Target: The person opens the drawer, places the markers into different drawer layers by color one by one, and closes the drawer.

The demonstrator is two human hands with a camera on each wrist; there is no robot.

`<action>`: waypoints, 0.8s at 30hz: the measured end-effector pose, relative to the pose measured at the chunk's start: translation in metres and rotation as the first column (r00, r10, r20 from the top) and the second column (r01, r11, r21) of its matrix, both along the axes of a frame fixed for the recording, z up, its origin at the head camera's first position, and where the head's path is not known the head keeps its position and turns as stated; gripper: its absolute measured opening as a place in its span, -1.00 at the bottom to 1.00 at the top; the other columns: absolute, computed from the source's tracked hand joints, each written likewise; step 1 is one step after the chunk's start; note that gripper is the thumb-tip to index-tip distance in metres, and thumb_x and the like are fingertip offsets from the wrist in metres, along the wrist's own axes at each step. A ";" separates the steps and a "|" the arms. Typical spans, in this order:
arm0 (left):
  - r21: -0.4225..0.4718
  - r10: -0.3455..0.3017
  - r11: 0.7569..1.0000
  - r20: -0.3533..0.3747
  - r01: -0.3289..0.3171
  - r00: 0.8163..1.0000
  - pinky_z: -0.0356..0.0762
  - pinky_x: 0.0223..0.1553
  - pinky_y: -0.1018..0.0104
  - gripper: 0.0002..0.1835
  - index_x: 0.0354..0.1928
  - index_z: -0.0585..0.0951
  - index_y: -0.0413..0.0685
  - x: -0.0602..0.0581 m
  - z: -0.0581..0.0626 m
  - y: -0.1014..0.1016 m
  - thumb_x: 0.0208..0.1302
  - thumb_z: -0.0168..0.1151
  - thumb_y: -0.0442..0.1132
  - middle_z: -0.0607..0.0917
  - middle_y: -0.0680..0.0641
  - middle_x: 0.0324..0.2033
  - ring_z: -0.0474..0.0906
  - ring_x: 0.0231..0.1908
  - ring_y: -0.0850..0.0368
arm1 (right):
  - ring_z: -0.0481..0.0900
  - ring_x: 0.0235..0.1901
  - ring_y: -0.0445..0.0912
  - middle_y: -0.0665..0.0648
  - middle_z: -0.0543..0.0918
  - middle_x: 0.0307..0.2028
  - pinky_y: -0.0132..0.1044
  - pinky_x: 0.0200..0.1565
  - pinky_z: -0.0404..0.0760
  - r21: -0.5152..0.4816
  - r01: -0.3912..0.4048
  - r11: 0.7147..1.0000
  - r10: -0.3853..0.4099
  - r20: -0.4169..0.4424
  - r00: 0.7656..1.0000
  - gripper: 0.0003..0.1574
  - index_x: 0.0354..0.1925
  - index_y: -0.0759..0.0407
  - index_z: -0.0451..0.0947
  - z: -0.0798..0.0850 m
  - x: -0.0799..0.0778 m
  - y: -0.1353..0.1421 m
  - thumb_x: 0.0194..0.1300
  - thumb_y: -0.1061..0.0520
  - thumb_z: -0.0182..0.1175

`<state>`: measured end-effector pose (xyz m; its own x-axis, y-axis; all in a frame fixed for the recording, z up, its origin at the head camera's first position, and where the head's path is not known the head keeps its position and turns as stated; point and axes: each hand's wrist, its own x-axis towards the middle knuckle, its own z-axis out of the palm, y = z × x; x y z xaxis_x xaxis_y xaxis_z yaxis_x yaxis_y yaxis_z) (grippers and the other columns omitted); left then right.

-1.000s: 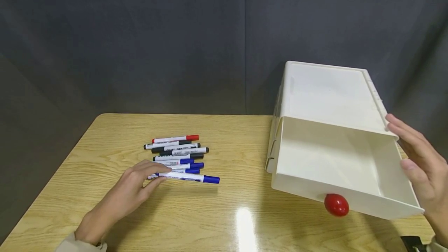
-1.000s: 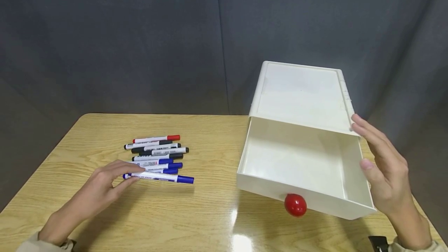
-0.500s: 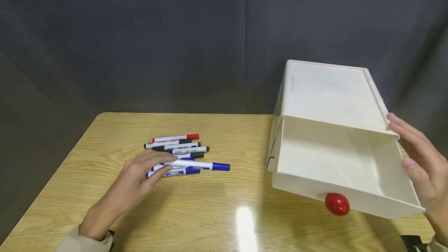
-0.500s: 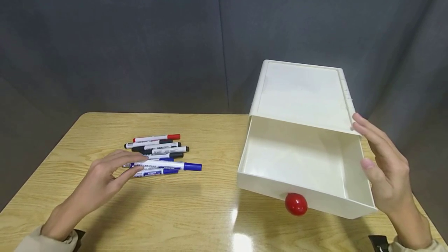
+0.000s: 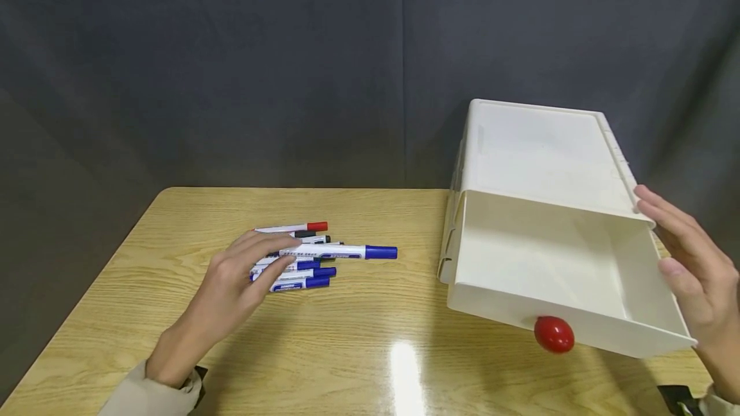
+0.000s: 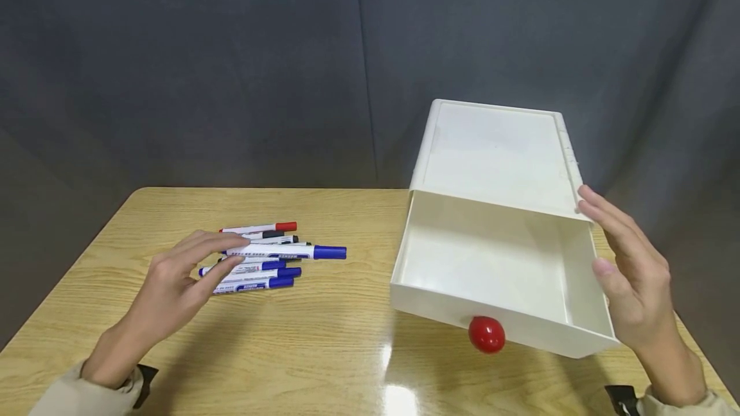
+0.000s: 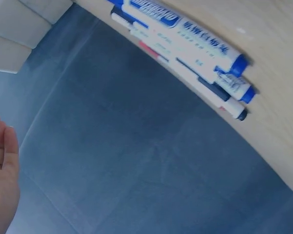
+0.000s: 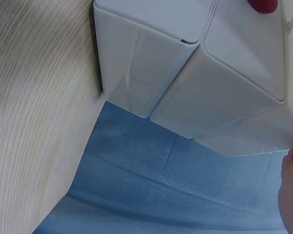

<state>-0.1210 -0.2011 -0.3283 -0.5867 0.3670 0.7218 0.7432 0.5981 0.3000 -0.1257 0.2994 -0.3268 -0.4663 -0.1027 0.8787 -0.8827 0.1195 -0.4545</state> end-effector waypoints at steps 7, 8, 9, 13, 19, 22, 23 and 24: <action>0.040 -0.026 0.999 -0.015 0.026 1.000 0.48 0.10 0.63 -0.59 -0.03 0.71 -0.18 -0.002 0.012 0.008 0.02 0.41 -0.57 0.78 -0.12 -0.11 0.66 -0.08 0.04 | 0.48 0.32 -0.04 0.31 0.53 0.28 -0.45 0.36 0.37 -0.032 -0.027 0.999 0.026 -0.010 1.000 -0.50 0.14 0.64 0.45 0.000 -0.001 -0.003 0.28 0.34 0.07; 0.048 -0.034 0.998 -0.013 0.034 0.999 0.49 0.10 0.62 -0.59 -0.03 0.71 -0.18 -0.003 0.014 0.010 0.03 0.40 -0.58 0.78 -0.13 -0.11 0.66 -0.08 0.03 | 0.48 0.32 -0.04 0.32 0.53 0.28 -0.45 0.36 0.37 -0.037 -0.033 0.999 0.033 -0.013 0.999 -0.50 0.14 0.64 0.45 0.001 -0.001 -0.003 0.28 0.34 0.07; 0.056 -0.040 0.998 -0.007 0.040 0.999 0.48 0.10 0.62 -0.61 -0.04 0.71 -0.19 -0.003 0.015 0.011 0.05 0.39 -0.57 0.77 -0.14 -0.12 0.66 -0.08 0.03 | 0.48 0.31 -0.04 0.32 0.53 0.27 -0.45 0.35 0.38 -0.042 -0.041 0.998 0.041 -0.015 0.999 -0.50 0.13 0.64 0.45 0.001 -0.001 -0.003 0.28 0.34 0.08; 0.072 -0.081 0.994 -0.011 0.082 0.997 0.48 0.11 0.61 -0.66 -0.04 0.70 -0.22 -0.005 0.020 0.018 0.11 0.35 -0.55 0.77 -0.17 -0.13 0.65 -0.09 0.02 | 0.49 0.31 -0.04 0.32 0.53 0.27 -0.46 0.34 0.39 -0.049 -0.054 0.997 0.053 -0.017 0.998 -0.50 0.13 0.65 0.45 0.000 -0.002 -0.003 0.28 0.34 0.09; 0.082 -0.145 0.985 -0.063 0.150 0.987 0.50 0.12 0.56 -0.76 -0.06 0.68 -0.25 -0.009 0.026 0.033 0.21 0.32 -0.46 0.76 -0.18 -0.13 0.66 -0.08 -0.01 | 0.48 0.32 -0.04 0.32 0.52 0.28 -0.45 0.35 0.39 -0.044 -0.049 0.998 0.048 -0.015 0.999 -0.50 0.14 0.65 0.44 0.000 -0.002 -0.001 0.28 0.35 0.08; 0.090 -0.175 0.979 -0.078 0.182 0.982 0.52 0.10 0.56 -0.80 -0.05 0.66 -0.27 -0.010 0.029 0.041 0.29 0.29 -0.42 0.74 -0.20 -0.12 0.67 -0.07 -0.01 | 0.47 0.33 -0.04 0.32 0.52 0.29 -0.46 0.35 0.38 -0.027 -0.030 0.999 0.030 -0.011 0.999 -0.50 0.14 0.65 0.44 -0.001 -0.002 -0.001 0.30 0.34 0.08; 0.094 -0.185 0.977 -0.078 0.192 0.980 0.53 0.08 0.58 -0.80 -0.05 0.65 -0.27 -0.010 0.030 0.043 0.32 0.27 -0.40 0.73 -0.20 -0.11 0.67 -0.08 -0.01 | 0.47 0.33 -0.04 0.32 0.51 0.29 -0.45 0.36 0.37 -0.023 -0.028 0.999 0.028 -0.011 1.000 -0.50 0.15 0.65 0.43 -0.001 -0.001 -0.001 0.30 0.34 0.07; 0.097 -0.195 0.975 -0.080 0.202 0.978 0.54 0.06 0.59 -0.80 -0.04 0.65 -0.28 -0.010 0.031 0.045 0.32 0.26 -0.40 0.73 -0.21 -0.11 0.67 -0.09 0.00 | 0.46 0.33 -0.04 0.31 0.51 0.29 -0.45 0.36 0.37 -0.019 -0.027 0.999 0.027 -0.012 1.000 -0.50 0.15 0.65 0.43 -0.001 -0.001 -0.001 0.31 0.34 0.07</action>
